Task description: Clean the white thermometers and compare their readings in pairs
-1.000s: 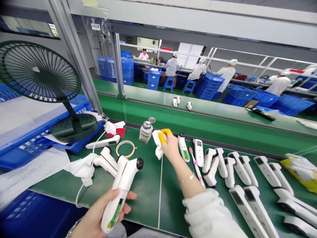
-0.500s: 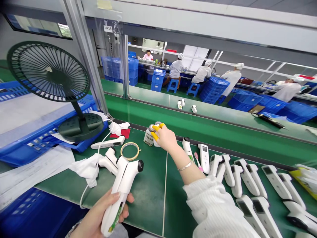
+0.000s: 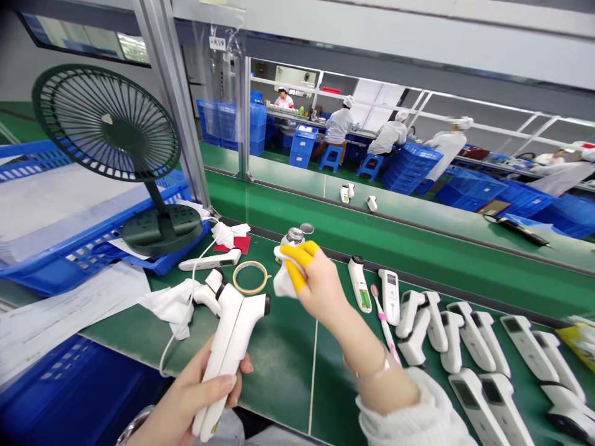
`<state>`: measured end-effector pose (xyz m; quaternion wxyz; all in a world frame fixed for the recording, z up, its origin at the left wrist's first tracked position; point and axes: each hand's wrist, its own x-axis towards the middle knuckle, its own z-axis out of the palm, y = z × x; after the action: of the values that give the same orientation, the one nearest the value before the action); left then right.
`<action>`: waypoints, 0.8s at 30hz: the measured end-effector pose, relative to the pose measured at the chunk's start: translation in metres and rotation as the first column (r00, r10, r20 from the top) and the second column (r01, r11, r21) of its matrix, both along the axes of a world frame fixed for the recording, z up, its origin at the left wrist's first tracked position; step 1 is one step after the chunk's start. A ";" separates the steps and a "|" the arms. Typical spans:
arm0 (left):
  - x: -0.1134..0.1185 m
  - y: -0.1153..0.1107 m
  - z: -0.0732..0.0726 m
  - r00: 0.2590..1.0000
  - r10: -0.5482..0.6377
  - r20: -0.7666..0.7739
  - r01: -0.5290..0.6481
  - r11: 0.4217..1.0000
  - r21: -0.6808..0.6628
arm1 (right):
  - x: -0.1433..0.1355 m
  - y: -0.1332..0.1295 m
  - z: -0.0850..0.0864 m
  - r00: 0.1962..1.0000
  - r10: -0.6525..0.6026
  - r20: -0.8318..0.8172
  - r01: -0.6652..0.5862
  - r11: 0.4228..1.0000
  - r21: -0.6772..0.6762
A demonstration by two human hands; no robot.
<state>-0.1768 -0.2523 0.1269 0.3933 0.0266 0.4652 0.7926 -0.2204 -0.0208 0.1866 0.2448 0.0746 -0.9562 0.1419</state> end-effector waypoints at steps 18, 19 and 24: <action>0.009 0.001 0.003 0.994 -0.012 -0.107 0.002 0.996 -0.093 | 0.070 -0.049 -0.010 0.966 0.217 -0.141 -0.189 0.964 0.187; 0.009 0.000 0.004 0.994 -0.020 -0.105 0.009 0.995 -0.102 | 0.070 -0.049 -0.009 0.969 0.204 -0.136 -0.178 0.967 0.182; 0.007 -0.002 0.008 0.987 -0.100 -0.129 0.091 0.993 -0.076 | 0.075 -0.049 -0.004 0.954 0.298 -0.027 -0.292 0.946 0.142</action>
<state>-0.1697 -0.2545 0.1344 0.3996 0.0878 0.5160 0.7526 -0.1456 -0.0702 0.1824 0.2380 0.2368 -0.9356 0.1093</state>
